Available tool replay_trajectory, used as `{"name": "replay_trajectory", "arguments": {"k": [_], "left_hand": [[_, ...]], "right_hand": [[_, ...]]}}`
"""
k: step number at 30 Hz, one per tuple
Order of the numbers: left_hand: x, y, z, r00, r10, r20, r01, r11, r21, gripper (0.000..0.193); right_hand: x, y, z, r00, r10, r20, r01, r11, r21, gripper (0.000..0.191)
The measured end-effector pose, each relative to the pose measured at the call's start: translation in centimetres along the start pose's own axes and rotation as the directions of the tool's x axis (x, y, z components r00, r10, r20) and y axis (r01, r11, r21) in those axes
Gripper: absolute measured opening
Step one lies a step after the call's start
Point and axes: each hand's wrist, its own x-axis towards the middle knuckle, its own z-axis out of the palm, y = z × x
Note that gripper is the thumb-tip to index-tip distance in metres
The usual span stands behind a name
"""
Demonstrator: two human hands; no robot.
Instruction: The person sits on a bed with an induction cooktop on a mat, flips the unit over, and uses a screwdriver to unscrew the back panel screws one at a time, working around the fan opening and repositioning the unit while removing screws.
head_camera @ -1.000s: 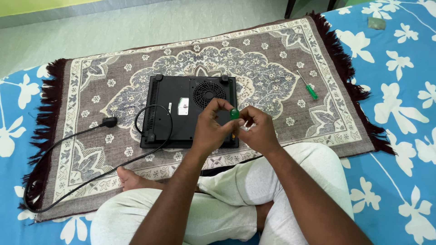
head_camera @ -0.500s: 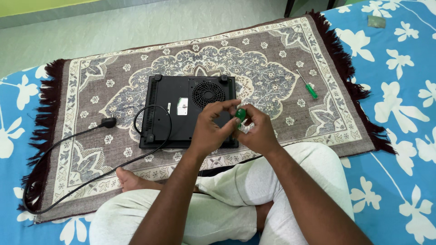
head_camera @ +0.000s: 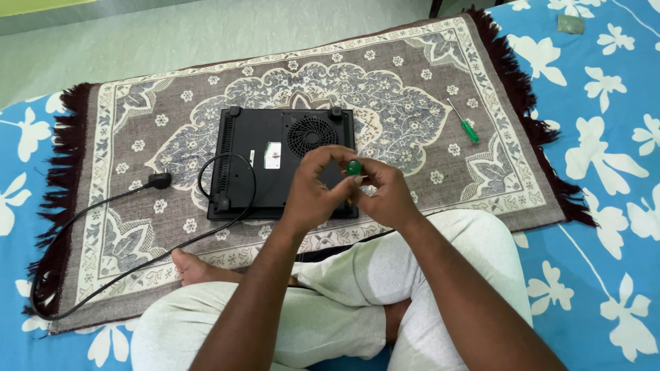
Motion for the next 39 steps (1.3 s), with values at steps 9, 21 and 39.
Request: {"name": "replay_trajectory", "arguments": {"k": [9, 21, 39], "left_hand": [[-0.5, -0.4, -0.2, 0.995, -0.072, 0.074, 0.093, 0.936, -0.34, 0.044], [-0.2, -0.7, 0.2, 0.99, -0.139, -0.007, 0.139, 0.99, -0.004, 0.048], [-0.1, 0.2, 0.1, 0.984, 0.162, 0.077, -0.169, 0.981, 0.091, 0.04]], "right_hand": [[0.2, 0.3, 0.3, 0.996, 0.039, -0.084, -0.038, 0.999, 0.008, 0.021], [0.2, -0.3, 0.2, 0.992, 0.045, -0.115, -0.049, 0.998, -0.038, 0.021], [-0.2, 0.6, 0.5, 0.985, 0.148, 0.092, -0.162, 0.973, 0.162, 0.033]]}}
